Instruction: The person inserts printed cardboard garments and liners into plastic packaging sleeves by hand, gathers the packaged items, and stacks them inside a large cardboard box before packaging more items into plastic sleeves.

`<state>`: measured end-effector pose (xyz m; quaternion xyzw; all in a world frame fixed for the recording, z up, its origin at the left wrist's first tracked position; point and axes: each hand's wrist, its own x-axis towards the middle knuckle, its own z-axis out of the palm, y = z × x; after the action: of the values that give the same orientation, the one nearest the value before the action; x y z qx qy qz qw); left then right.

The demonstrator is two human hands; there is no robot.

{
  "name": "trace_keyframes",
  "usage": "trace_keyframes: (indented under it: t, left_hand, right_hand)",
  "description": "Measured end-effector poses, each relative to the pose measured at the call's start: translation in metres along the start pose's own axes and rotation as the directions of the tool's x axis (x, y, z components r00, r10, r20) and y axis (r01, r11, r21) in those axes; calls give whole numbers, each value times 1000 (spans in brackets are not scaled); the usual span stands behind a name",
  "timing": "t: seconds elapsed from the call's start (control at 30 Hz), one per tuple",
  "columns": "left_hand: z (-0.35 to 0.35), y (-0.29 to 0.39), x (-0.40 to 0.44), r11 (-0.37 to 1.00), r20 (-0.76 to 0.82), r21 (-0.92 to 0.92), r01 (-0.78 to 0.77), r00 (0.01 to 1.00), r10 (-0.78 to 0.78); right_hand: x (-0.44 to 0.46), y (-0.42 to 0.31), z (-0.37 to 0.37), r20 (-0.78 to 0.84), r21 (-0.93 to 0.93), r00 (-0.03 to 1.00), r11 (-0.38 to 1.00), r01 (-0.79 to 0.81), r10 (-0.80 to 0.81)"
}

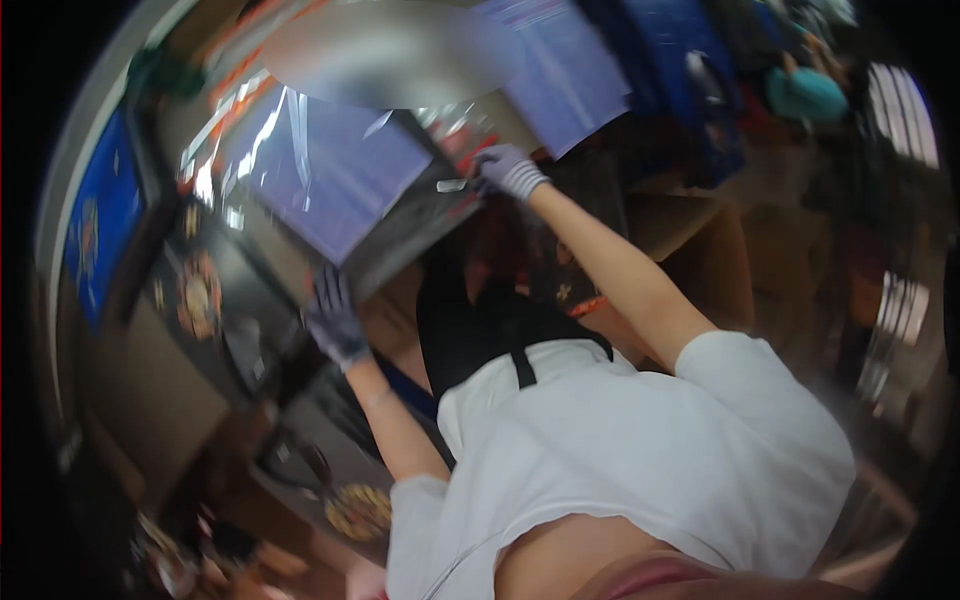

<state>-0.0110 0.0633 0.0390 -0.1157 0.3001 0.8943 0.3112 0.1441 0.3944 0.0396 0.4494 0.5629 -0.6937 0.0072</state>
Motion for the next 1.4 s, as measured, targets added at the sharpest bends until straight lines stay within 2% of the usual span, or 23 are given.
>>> trace_keyframes:
  t: [0.03, 0.07, 0.1, 0.13, 0.17, 0.23, 0.33, 0.4, 0.43, 0.53, 0.57, 0.6, 0.67, 0.7, 0.77, 0.8, 0.87, 0.97, 1.07, 1.17, 1.27, 1.33, 1.4]
  left_hand:
    - [5, 2, 1, 993, -61, 118, 15, 998, -7]
    - [3, 1, 1, 987, -96, 159, 22, 995, -7]
    - [-3, 2, 5, 979, -132, 198, 38, 991, -12]
    - [-7, 0, 8, 973, -179, 226, 44, 984, -4]
    - [-7, 0, 7, 973, -223, 229, 39, 975, 14]
    - [-5, -5, 12, 976, -308, 215, 40, 951, 29]
    - [-13, 3, 13, 970, -386, 235, 66, 922, 31]
    - [-18, 4, 10, 955, -374, 284, 86, 927, 28]
    - [-24, 4, 11, 947, -343, 308, 89, 939, 23]
    - [-4, 0, 7, 942, -366, 328, 73, 929, 56]
    - [0, -2, 9, 945, -368, 319, 76, 929, 50]
    - [-5, -2, 11, 930, -304, 363, 63, 951, 54]
    - [-9, -1, 8, 927, -246, 372, 36, 967, 61]
    - [-7, -1, 11, 928, -285, 369, 52, 957, 60]
    - [-11, -2, 13, 929, -268, 365, 58, 962, 45]
    - [-14, 0, 11, 926, -253, 372, 65, 967, 34]
    - [-16, -5, 0, 923, -236, 377, 79, 972, 13]
    - [-13, -13, -23, 886, -225, 449, 113, 974, -10]
    - [-10, -12, -54, 882, -182, 458, 111, 983, -29]
    - [-12, -7, -78, 857, -148, 505, 102, 988, -30]
    - [-11, 4, -93, 786, -145, 612, 85, 989, 6]
    - [-15, 13, -91, 800, -44, 600, 15, 999, 14]
    - [1, 19, -91, 707, -76, 707, -22, 991, 107]
  right_hand:
    - [12, -6, -4, -56, -174, 985, 973, 148, -160]
    - [20, -23, 6, -50, -68, 980, 980, 189, -192]
    - [11, -61, 22, -100, -496, 928, 827, 265, -358]
    - [30, -62, 39, -209, -608, 871, 757, 240, -444]
    - [17, -93, 54, -206, -647, 933, 757, 97, -295]
    - [22, -102, 74, -145, -573, 940, 801, 175, -309]
    - [-25, -122, 78, 29, -435, 868, 776, 457, -495]
    - [-83, -118, 58, 64, -305, 664, 619, 724, -745]
    - [-111, -115, 43, -23, 103, 783, 778, 620, -621]
    - [-205, -110, -67, 154, -301, 847, 793, 530, -508]
    - [-238, -115, -102, 111, -600, 892, 686, 412, -439]
    - [-247, -78, -158, 169, -754, 800, 448, 481, -575]
    - [-301, -84, -204, 11, -746, 877, 581, 327, -480]
    - [-312, -74, -228, 21, -827, 844, 465, 317, -537]
    - [-332, -60, -259, 164, -981, 821, -1, 195, -546]
    - [-334, -40, -269, 185, -981, 836, -146, 127, -517]
    - [-328, -12, -273, 249, -956, 844, -261, 135, -475]
    - [-310, 7, -272, 314, -947, 846, -203, 249, -431]
    - [-280, 33, -276, 360, -933, 895, -121, 339, -265]
    - [-245, 26, -240, 451, -887, 886, -169, 430, -107]
    - [-192, 32, -210, 389, -838, 901, -333, 433, 193]
    - [-146, 65, -189, 303, -834, 925, -406, 373, 228]
    - [-108, 71, -127, 211, -775, 865, -461, 432, 455]
